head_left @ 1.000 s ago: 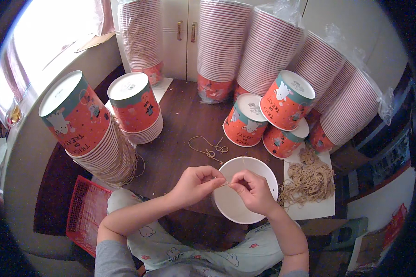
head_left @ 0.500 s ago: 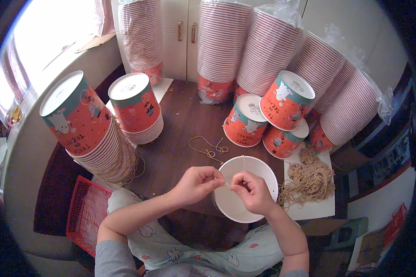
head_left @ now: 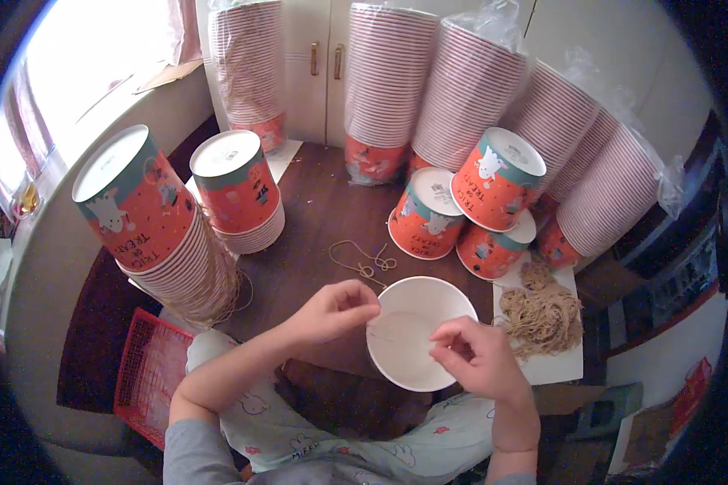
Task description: The recorder is attaching thin strings to large paper buckets.
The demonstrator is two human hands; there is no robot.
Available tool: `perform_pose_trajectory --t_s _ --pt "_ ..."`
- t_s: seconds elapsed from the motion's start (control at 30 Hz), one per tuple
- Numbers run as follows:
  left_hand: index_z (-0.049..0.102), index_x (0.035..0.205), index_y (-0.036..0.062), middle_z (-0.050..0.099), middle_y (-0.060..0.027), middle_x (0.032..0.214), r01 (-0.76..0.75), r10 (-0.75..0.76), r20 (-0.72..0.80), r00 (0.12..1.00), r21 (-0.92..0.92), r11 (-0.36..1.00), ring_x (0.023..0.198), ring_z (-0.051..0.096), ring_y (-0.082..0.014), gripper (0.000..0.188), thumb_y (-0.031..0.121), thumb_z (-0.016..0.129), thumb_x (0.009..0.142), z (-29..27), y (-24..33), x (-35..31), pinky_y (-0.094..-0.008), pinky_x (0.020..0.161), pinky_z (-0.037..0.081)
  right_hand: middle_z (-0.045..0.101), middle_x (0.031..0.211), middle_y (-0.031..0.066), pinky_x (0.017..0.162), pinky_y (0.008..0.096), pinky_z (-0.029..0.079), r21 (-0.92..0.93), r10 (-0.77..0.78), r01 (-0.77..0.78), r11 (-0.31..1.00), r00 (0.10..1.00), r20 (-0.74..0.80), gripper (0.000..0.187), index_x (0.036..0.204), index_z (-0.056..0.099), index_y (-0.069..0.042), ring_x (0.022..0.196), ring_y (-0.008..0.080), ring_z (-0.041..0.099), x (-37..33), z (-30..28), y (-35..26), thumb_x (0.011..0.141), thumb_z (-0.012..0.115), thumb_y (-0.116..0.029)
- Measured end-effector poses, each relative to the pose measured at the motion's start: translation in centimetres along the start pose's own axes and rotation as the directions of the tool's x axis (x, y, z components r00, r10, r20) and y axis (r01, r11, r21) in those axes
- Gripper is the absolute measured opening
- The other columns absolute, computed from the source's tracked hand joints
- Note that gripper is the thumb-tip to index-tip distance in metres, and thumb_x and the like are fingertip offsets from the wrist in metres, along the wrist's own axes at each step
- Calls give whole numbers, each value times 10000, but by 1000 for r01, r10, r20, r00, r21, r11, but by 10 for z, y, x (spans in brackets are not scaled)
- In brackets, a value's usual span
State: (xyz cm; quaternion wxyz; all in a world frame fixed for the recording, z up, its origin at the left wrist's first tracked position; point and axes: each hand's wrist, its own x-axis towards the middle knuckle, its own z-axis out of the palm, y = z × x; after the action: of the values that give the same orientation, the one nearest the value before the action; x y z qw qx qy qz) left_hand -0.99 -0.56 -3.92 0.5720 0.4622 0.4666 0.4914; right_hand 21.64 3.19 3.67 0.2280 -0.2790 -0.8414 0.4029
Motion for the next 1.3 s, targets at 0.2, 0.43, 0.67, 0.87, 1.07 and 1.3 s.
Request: perform_pose_trajectory --t_s 0.2,0.43,0.67,0.87,1.07,1.3 --pt "529 928 -17 591 -98 766 -33 58 -31 998 522 852 711 575 -176 395 330 616 761 -9 -7 45 -289 623 462 577 737 98 553 290 469 20 -106 105 994 990 94 116 892 560 -58 625 203 600 -10 6 -15 785 593 -88" --pt "494 845 7 586 -141 712 -188 230 56 971 773 605 665 585 -324 212 186 566 756 3 9 48 -393 593 462 572 757 91 593 330 480 6 -342 346 938 925 168 164 910 549 -65 681 250 597 -21 21 -17 752 594 -57" --pt "464 762 61 507 -79 692 -254 719 71 691 955 150 515 545 -256 154 167 576 760 2 -24 61 -347 435 444 598 819 83 593 313 500 -150 -293 309 939 949 120 150 897 565 -67 699 241 609 -27 98 33 748 565 -54" --pt "475 768 68 511 -66 699 -189 764 29 644 974 123 519 549 -245 158 147 606 729 -14 -55 62 -337 437 449 594 822 113 611 336 489 -88 -58 59 994 998 19 136 940 506 -53 722 255 610 -27 140 66 809 520 -88" --pt "526 869 40 566 -89 786 -74 558 -335 759 807 586 659 586 -222 217 166 641 734 -7 -65 24 -307 583 477 588 823 111 584 279 458 282 165 -156 947 986 -9 206 1024 390 -8 667 162 579 -43 172 95 853 484 -77" --pt "556 998 -2 604 -63 870 197 -195 -340 920 -29 980 793 558 -103 229 164 551 841 26 -97 -55 -240 681 464 576 825 66 500 188 382 687 379 -455 567 884 272 215 1078 384 -2 552 62 439 -53 188 87 879 437 -62"
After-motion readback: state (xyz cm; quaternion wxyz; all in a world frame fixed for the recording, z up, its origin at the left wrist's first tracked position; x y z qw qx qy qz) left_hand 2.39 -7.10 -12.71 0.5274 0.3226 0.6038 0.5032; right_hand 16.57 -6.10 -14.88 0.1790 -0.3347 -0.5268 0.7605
